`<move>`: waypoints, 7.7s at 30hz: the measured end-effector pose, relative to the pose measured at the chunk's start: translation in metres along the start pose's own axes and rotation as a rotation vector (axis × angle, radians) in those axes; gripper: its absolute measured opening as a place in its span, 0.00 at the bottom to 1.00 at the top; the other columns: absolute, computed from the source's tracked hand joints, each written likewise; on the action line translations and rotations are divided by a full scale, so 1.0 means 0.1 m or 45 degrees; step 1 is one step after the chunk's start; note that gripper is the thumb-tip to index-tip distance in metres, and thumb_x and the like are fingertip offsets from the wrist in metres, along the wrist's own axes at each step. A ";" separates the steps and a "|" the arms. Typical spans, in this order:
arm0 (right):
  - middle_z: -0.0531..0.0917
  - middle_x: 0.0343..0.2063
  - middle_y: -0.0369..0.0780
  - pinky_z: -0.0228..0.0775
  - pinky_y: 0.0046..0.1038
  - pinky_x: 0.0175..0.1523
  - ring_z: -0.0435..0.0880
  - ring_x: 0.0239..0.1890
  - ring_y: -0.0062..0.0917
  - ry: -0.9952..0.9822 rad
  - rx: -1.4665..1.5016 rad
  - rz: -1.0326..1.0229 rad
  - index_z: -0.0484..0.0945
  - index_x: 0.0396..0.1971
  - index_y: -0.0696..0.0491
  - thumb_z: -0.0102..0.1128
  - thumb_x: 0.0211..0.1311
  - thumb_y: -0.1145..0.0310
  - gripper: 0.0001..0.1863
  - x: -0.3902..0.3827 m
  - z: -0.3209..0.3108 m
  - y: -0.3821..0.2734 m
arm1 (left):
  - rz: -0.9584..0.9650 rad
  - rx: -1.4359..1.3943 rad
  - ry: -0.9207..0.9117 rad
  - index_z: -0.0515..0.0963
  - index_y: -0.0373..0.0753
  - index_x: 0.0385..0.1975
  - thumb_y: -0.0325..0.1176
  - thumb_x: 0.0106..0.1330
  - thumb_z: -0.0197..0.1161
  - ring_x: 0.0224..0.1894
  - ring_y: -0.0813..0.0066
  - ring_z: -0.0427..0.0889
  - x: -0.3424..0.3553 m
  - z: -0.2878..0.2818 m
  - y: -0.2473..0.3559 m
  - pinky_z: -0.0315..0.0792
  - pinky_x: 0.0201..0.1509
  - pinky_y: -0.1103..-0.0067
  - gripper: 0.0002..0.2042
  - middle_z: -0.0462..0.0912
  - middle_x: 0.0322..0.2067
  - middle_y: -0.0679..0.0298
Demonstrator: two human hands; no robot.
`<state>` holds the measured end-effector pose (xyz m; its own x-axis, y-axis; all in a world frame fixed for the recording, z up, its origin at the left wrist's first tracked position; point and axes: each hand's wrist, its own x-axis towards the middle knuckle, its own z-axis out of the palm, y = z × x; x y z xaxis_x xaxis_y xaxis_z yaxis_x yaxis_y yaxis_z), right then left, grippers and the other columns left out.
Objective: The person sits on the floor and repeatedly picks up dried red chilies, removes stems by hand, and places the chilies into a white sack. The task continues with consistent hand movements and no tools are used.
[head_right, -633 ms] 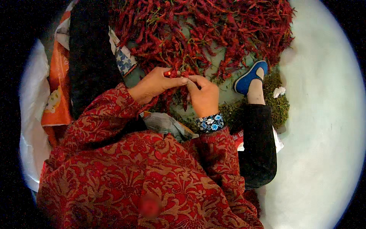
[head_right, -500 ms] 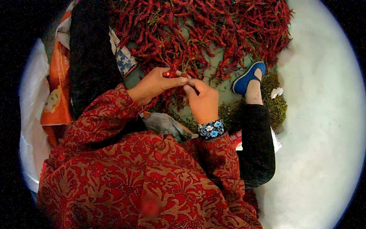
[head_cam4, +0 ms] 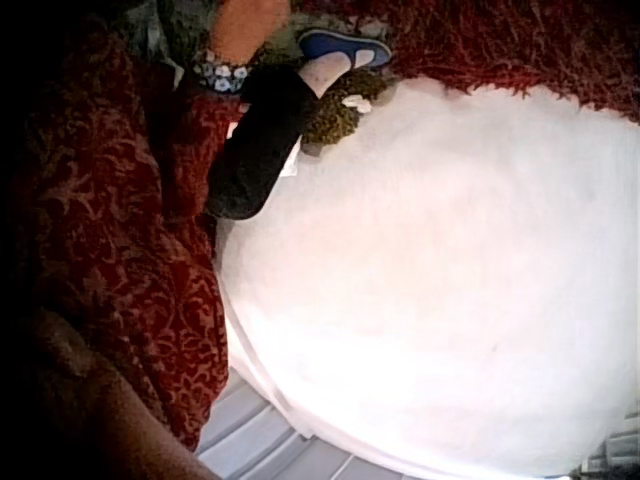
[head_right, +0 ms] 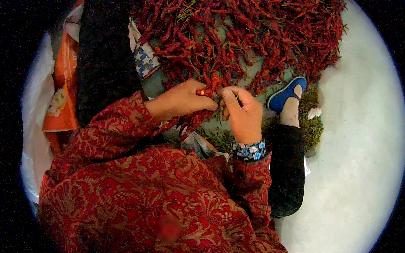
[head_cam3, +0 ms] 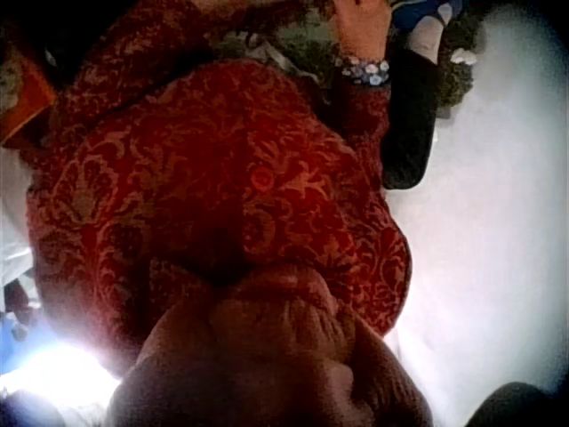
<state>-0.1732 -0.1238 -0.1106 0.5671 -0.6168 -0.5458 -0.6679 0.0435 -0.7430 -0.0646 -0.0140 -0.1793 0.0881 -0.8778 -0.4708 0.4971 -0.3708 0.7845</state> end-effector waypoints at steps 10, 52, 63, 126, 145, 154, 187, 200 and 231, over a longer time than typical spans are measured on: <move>0.75 0.16 0.33 0.62 0.20 0.25 0.70 0.19 0.15 0.127 0.021 -0.052 0.76 0.28 0.60 0.56 0.58 0.69 0.08 -0.09 0.04 0.02 | 0.269 -0.018 -0.125 0.71 0.30 0.18 0.35 0.47 0.59 0.18 0.80 0.67 -0.16 0.03 0.12 0.63 0.23 0.77 0.12 0.70 0.13 0.63; 0.75 0.15 0.39 0.63 0.24 0.26 0.70 0.18 0.20 -0.072 -0.416 -0.081 0.74 0.24 0.58 0.58 0.52 0.68 0.08 -0.44 0.03 0.30 | -0.082 -0.676 -0.109 0.77 0.34 0.39 0.34 0.56 0.61 0.38 0.79 0.76 0.00 0.05 -0.16 0.68 0.45 0.81 0.13 0.80 0.36 0.64; 0.79 0.29 0.38 0.67 0.23 0.38 0.76 0.29 0.20 -0.312 -0.148 -0.032 0.76 0.37 0.59 0.57 0.55 0.65 0.14 -0.26 -0.21 0.29 | -0.021 -0.437 -0.195 0.77 0.35 0.30 0.33 0.52 0.64 0.34 0.79 0.75 -0.08 0.04 -0.08 0.67 0.41 0.82 0.10 0.79 0.29 0.66; 0.69 0.14 0.32 0.63 0.18 0.22 0.65 0.16 0.13 0.194 0.327 -0.193 0.68 0.21 0.56 0.57 0.57 0.69 0.10 -0.37 0.20 -0.04 | 0.525 0.229 -0.240 0.74 0.33 0.27 0.41 0.57 0.58 0.22 0.76 0.70 -0.22 -0.03 0.00 0.64 0.28 0.77 0.14 0.73 0.18 0.62; 0.77 0.19 0.40 0.67 0.30 0.29 0.74 0.23 0.24 0.059 -0.455 -0.247 0.75 0.22 0.57 0.59 0.53 0.60 0.14 0.14 -0.08 1.31 | 0.443 -0.153 -0.596 0.77 0.32 0.30 0.35 0.61 0.59 0.31 0.83 0.73 -0.40 -0.04 0.11 0.68 0.35 0.83 0.10 0.78 0.27 0.67; 0.80 0.29 0.46 0.69 0.34 0.39 0.79 0.35 0.35 -0.198 -0.883 -0.175 0.80 0.29 0.53 0.62 0.46 0.53 0.18 0.36 0.07 -0.10 | 0.308 -0.083 -0.788 0.75 0.35 0.30 0.36 0.59 0.60 0.27 0.89 0.68 -0.38 -0.03 0.09 0.64 0.30 0.86 0.10 0.74 0.23 0.73; 0.79 0.22 0.44 0.69 0.34 0.29 0.77 0.23 0.37 -0.753 -0.701 -0.864 0.77 0.29 0.55 0.50 0.53 0.69 0.08 -0.70 0.24 0.44 | 0.042 -0.476 0.056 0.76 0.35 0.34 0.32 0.54 0.63 0.34 0.81 0.72 0.03 -0.18 -0.10 0.66 0.42 0.79 0.10 0.78 0.30 0.67; 0.79 0.16 0.41 0.66 0.22 0.22 0.76 0.16 0.19 -0.128 -0.788 -0.114 0.76 0.29 0.61 0.48 0.61 0.65 0.14 0.01 -0.16 0.29 | 0.379 0.351 0.065 0.76 0.33 0.26 0.40 0.46 0.63 0.26 0.60 0.77 -0.11 -0.11 -0.07 0.69 0.33 0.70 0.15 0.78 0.21 0.53; 0.66 0.14 0.29 0.53 0.18 0.21 0.60 0.17 0.11 -0.192 0.062 0.197 0.76 0.31 0.58 0.48 0.63 0.64 0.12 -0.29 0.09 0.11 | 0.151 -0.410 -0.042 0.75 0.37 0.36 0.33 0.52 0.66 0.37 0.81 0.75 -0.16 -0.12 0.06 0.68 0.44 0.82 0.13 0.79 0.32 0.67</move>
<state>-0.1925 -0.0977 -0.1061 0.5278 -0.4756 -0.7037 -0.7304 0.1687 -0.6618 -0.0527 0.0015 -0.1725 0.1359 -0.9204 -0.3665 0.7323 -0.1558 0.6629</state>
